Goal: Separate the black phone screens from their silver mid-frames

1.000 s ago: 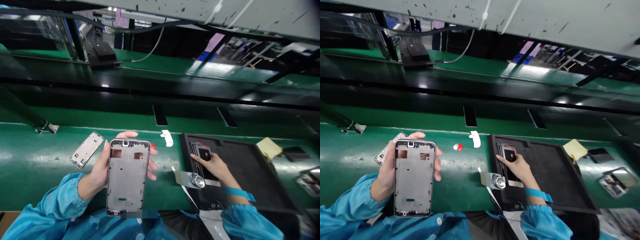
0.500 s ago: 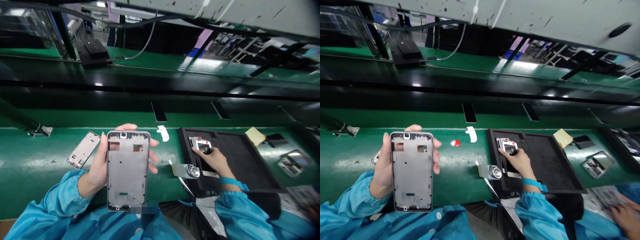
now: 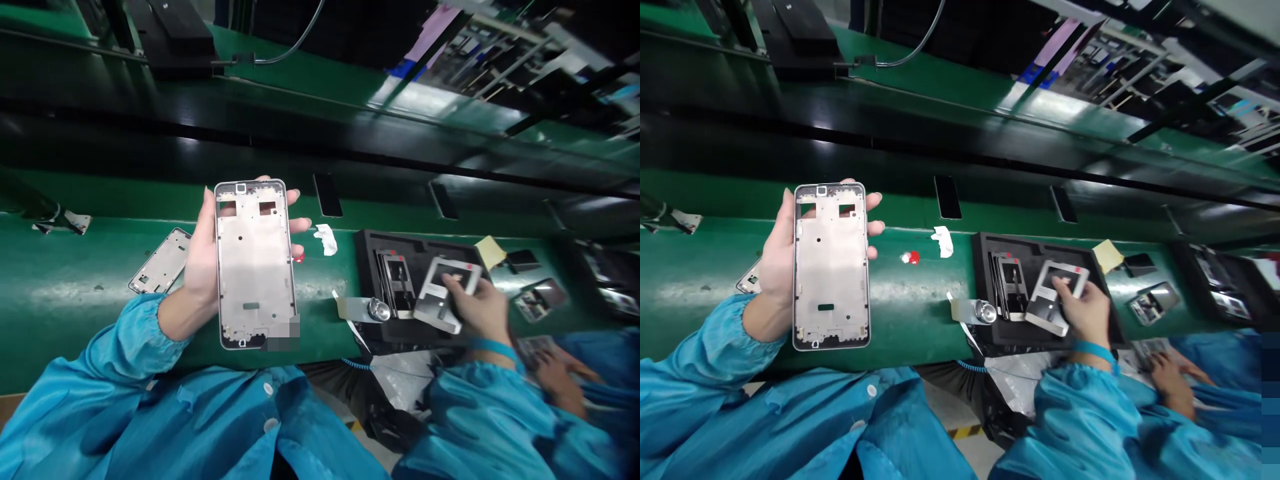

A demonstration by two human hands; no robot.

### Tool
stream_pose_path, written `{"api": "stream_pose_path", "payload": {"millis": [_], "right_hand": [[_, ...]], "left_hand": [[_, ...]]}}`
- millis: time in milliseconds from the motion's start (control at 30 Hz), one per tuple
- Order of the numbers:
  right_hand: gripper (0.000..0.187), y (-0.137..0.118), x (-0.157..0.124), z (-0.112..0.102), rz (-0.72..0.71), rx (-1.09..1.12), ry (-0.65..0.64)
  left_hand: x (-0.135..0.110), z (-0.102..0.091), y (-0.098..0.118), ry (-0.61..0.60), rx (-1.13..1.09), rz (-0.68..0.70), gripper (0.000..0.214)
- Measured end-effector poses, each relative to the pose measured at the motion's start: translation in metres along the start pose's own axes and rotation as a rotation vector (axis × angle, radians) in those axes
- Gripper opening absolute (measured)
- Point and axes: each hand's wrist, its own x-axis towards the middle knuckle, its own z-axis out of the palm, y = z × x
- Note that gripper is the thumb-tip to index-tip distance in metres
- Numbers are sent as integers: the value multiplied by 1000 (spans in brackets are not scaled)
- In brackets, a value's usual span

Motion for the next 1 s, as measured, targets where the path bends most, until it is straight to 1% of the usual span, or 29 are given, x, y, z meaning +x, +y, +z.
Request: {"api": "stream_pose_path", "payload": {"millis": [67,100,133,167,200,233,267,300,333,400,467,533,567,600,700,767,833,900,1000], "right_hand": [[54,-31,-18,-24,17,-21,138],[53,-51,-35,-32,0,-14,242],[55,-74,-57,-35,-90,-18,292],[60,-98,-81,-32,-198,-31,302],[60,-123,-106,-24,-276,16,231],[56,-147,-129,-10,-318,111,113],[53,-169,-148,8,-329,244,-16],[49,-188,-161,28,-330,377,-112],[45,-204,-169,47,-306,491,-187],[40,-225,-171,78,-239,688,-292],[40,-234,-164,97,-172,832,-399],[42,-239,-156,104,-141,914,-471],[43,-241,-153,105,-142,926,-475],[42,-244,-152,105,-154,921,-458],[40,-252,-155,102,-212,880,-348],[45,-257,-160,101,-238,891,-281],[53,-260,-164,102,-247,907,-264],[55,-260,-167,104,-244,919,-269],[48,-255,-172,109,-236,950,-271]], "left_hand": [[-5,-7,-1,-39,17,-107,91],[-8,-10,-4,-67,28,-184,96],[-11,-13,-7,-100,37,-268,99],[-14,-16,-12,-143,39,-347,100],[-17,-18,-16,-184,31,-413,100],[-19,-20,-21,-221,18,-468,100],[-20,-20,-24,-246,4,-506,100],[-19,-19,-27,-256,-8,-525,100],[-18,-16,-28,-251,-16,-525,100],[-12,-9,-27,-201,-11,-484,95],[-5,-1,-21,-133,9,-410,86],[3,6,-14,-75,16,-353,81],[6,8,-11,-58,10,-333,81],[8,11,-8,-47,-2,-320,80],[8,18,-3,-38,-24,-310,80],[7,24,-2,-33,-14,-301,81],[6,26,-2,-24,16,-268,84],[4,22,-4,-34,87,-241,87],[-3,4,-9,-144,283,-205,88]]}}
